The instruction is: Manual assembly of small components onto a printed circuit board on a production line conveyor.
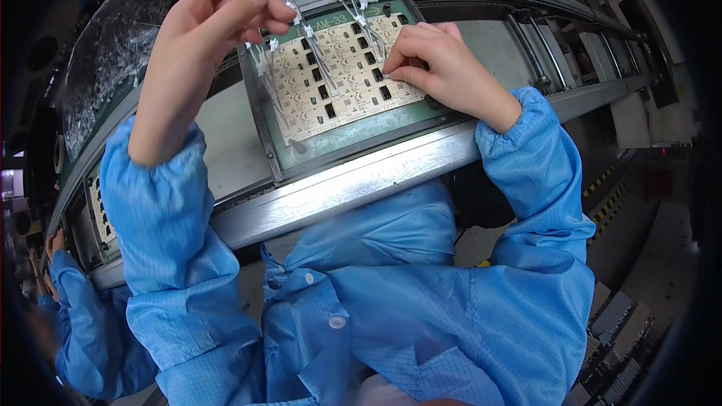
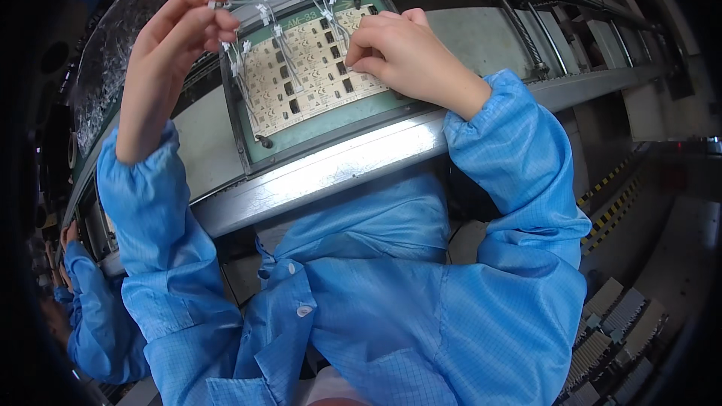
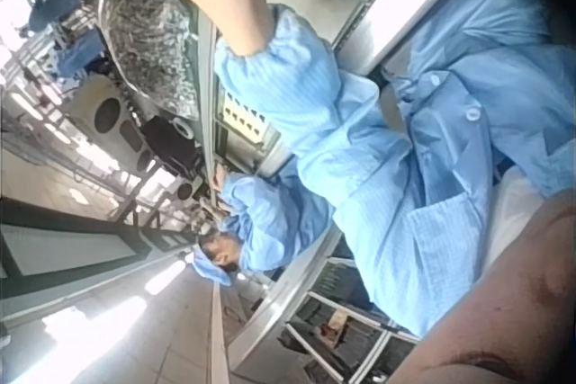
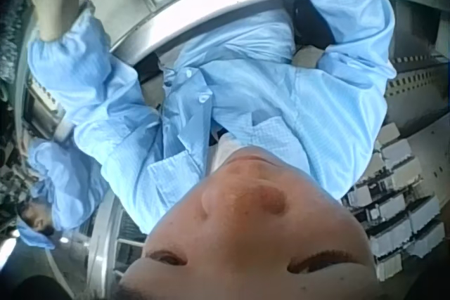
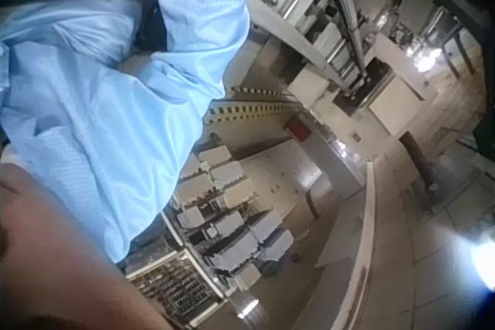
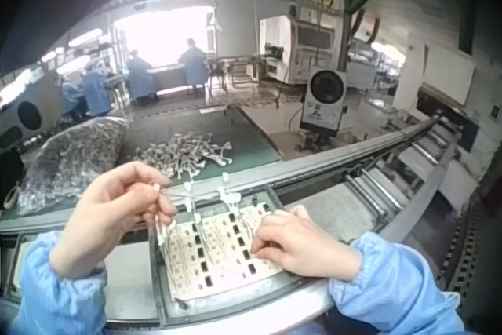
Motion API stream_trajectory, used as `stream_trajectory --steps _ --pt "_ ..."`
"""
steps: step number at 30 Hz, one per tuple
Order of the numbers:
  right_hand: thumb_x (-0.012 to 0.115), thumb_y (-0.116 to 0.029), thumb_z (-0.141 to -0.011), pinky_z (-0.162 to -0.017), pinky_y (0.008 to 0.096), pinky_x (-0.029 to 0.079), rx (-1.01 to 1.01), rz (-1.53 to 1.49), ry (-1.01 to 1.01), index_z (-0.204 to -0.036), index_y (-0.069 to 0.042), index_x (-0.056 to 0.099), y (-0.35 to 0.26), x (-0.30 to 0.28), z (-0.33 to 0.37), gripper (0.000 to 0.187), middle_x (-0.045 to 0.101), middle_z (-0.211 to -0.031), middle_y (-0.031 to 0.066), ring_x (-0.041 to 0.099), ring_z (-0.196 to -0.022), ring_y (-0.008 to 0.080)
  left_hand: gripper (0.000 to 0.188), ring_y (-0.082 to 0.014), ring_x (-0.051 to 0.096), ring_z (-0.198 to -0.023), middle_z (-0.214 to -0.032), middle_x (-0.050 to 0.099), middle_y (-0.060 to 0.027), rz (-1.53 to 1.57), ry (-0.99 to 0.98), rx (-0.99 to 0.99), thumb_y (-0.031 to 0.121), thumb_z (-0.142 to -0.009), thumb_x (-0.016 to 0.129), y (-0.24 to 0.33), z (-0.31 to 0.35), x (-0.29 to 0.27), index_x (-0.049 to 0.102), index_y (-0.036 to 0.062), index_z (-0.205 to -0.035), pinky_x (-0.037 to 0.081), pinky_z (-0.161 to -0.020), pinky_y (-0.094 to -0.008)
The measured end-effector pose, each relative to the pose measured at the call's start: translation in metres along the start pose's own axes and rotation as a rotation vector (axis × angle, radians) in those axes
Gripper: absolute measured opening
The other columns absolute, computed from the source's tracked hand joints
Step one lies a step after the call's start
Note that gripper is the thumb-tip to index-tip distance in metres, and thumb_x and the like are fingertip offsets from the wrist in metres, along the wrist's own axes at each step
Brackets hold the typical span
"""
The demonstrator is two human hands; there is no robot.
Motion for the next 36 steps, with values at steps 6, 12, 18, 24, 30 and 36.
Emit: stream_trajectory --steps 6,12,18,24,30,36 --pt "0.072 -0.01 -0.09 -0.095 0.0345 0.033 -0.08 -0.017 -0.028 -0.093 -0.011 0.069 0.005 -0.003 -0.003 0.005 0.062 -0.092 -0.0003 0.058 -0.095 0.0187 0.021 -0.0092 0.066 -0.085 -0.093 0.07 -0.0051 0.064 0.064 0.092 0.017 -0.105 0.061 -0.013 0.032 0.015 0.064 -0.0005 -0.115 0.052 -0.08 -0.0235" --pt "0.071 -0.007 -0.089 -0.094 0.0349 0.034 -0.072 0.047 -0.057 -0.094 -0.009 0.068 -0.009 -0.004 -0.002 0.006 0.061 -0.092 0.0007 0.057 -0.094 0.0197 0.017 -0.01 0.065 -0.084 -0.096 0.072 -0.0071 0.067 0.168 0.106 0.015 -0.103 0.062 -0.021 0.038 0.019 0.063 -0.0004 -0.111 0.053 -0.079 -0.025" --pt "0.063 0.003 -0.085 -0.096 0.0369 0.036 -0.124 0.129 -0.059 -0.103 -0.008 0.07 -0.026 -0.011 0.011 0.022 0.061 -0.095 0.0048 0.059 -0.096 0.0224 0.016 -0.0115 0.068 -0.084 -0.096 0.074 -0.01 -0.011 0.242 0.109 0.012 -0.104 0.059 -0.027 0.043 0.02 0.058 -0.001 -0.114 0.053 -0.077 -0.0255" --pt "0.06 -0.003 -0.084 -0.093 0.0386 0.038 -0.142 0.207 -0.138 -0.094 -0.007 0.071 -0.013 -0.023 -0.021 0.015 0.059 -0.094 0.0065 0.059 -0.099 0.0249 0.011 -0.0331 0.071 -0.09 -0.097 0.074 -0.0136 -0.515 0.338 0.254 0.008 -0.097 0.065 -0.005 0.045 0.049 0.063 0.0029 -0.107 0.054 -0.079 -0.0423" --pt "0.061 -0.021 -0.09 -0.081 0.0496 0.049 0.128 0.176 0.346 -0.087 -0.006 0.071 0.062 -0.018 -0.133 0.018 0.071 -0.09 0.0161 0.068 -0.095 0.0369 0.014 -0.0298 0.065 -0.082 -0.1 0.073 -0.0123 -0.724 0.19 0.197 0.002 -0.098 0.06 -0.001 0.048 0.082 0.062 0.0039 -0.112 0.045 -0.088 -0.0398" --pt "0.071 -0.037 -0.091 -0.079 0.0457 0.053 0.242 0.354 0.355 -0.104 -0.011 0.072 0.118 0.04 -0.174 0.029 0.074 -0.096 0.0086 0.072 -0.094 0.0289 0.014 -0.0262 0.063 -0.093 -0.097 0.069 -0.0044 -1.104 0.2 0.164 0.007 -0.089 0.068 -0.008 0.06 0.108 0.065 0.01 -0.102 0.039 -0.09 -0.0442"
Point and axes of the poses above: each hand's wrist, its own z-axis away from the middle knuckle, its own x-axis out of the palm, y = z × x, the point moved 3 cm from there along -z, towards the middle knuckle
